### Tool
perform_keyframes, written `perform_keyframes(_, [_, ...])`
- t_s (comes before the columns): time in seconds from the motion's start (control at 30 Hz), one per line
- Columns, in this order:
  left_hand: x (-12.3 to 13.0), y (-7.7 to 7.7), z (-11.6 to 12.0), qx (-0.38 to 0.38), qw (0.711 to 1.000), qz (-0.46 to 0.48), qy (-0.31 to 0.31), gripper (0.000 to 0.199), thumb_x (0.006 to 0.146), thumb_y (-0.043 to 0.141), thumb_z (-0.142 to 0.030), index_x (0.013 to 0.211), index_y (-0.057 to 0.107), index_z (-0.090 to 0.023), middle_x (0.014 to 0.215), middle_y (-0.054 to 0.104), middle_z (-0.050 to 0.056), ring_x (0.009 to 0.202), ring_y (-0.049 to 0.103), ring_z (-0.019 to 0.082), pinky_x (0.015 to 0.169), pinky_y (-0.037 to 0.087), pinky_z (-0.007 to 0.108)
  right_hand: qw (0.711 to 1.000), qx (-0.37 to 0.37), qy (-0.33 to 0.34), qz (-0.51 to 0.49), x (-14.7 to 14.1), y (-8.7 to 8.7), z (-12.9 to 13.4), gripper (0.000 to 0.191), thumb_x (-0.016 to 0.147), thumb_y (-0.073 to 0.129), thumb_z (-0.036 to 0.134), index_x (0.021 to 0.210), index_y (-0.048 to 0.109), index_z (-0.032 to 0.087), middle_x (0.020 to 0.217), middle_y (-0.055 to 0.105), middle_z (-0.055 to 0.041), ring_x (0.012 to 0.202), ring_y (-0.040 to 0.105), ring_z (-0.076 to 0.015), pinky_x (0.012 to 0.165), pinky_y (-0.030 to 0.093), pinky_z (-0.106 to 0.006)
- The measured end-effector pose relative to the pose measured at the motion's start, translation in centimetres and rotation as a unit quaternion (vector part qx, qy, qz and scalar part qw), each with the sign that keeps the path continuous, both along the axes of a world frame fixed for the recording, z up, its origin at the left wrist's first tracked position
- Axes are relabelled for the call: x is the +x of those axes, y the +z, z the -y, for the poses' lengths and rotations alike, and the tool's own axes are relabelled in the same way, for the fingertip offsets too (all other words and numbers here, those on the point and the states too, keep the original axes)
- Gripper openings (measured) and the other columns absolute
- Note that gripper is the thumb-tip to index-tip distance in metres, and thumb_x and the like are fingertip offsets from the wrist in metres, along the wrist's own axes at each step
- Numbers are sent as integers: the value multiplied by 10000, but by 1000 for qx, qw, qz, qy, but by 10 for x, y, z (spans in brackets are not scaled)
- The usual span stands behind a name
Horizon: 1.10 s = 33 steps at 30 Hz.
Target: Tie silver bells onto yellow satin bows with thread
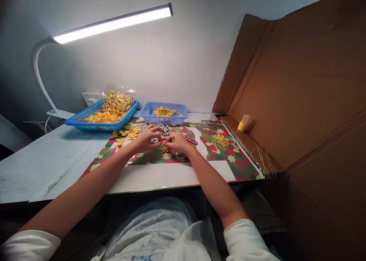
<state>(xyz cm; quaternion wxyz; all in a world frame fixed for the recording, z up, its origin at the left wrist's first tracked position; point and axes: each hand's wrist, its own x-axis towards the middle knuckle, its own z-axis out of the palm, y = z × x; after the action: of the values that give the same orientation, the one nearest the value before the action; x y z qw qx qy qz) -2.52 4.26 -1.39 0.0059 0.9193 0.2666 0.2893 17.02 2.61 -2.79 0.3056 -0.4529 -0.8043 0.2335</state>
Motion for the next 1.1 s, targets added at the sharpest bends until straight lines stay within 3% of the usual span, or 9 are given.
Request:
perform_keyframes(0.23, [-1, 4, 5, -25, 999, -27, -31, 139, 706, 623, -193, 568, 637, -200, 1043, 671, 49, 975, 511, 238, 884, 410, 387, 999, -3, -10, -30, -1, 3, 2, 144, 690, 562, 118, 555, 575, 168, 688, 613, 0, 748, 538, -148, 698, 382, -271])
perform_keyframes(0.37, [-1, 4, 4, -35, 998, -31, -38, 161, 750, 602, -250, 612, 665, -196, 1046, 664, 58, 981, 510, 241, 886, 405, 391, 999, 8, -7, -40, -1, 0, 0, 137, 683, 573, 114, 561, 589, 172, 669, 603, 4, 730, 531, -145, 689, 380, -272])
perform_keyframes(0.53, [2, 0, 0, -51, 999, 4, 7, 274, 852, 497, -305, 693, 693, -197, 1039, 665, 67, 948, 514, 236, 881, 403, 409, 999, 18, 1, -49, 0, -2, -1, 144, 717, 594, 166, 573, 601, 176, 718, 625, -9, 777, 535, -163, 727, 388, -292])
perform_keyframes(1.1, [8, -9, -4, -114, 992, 25, 39, 162, 769, 617, -300, 682, 712, -203, 1017, 669, 56, 974, 556, 240, 915, 410, 418, 996, 73, -16, 46, -1, 4, 6, 160, 784, 607, 188, 626, 635, 178, 788, 638, -24, 892, 511, -197, 837, 318, -364])
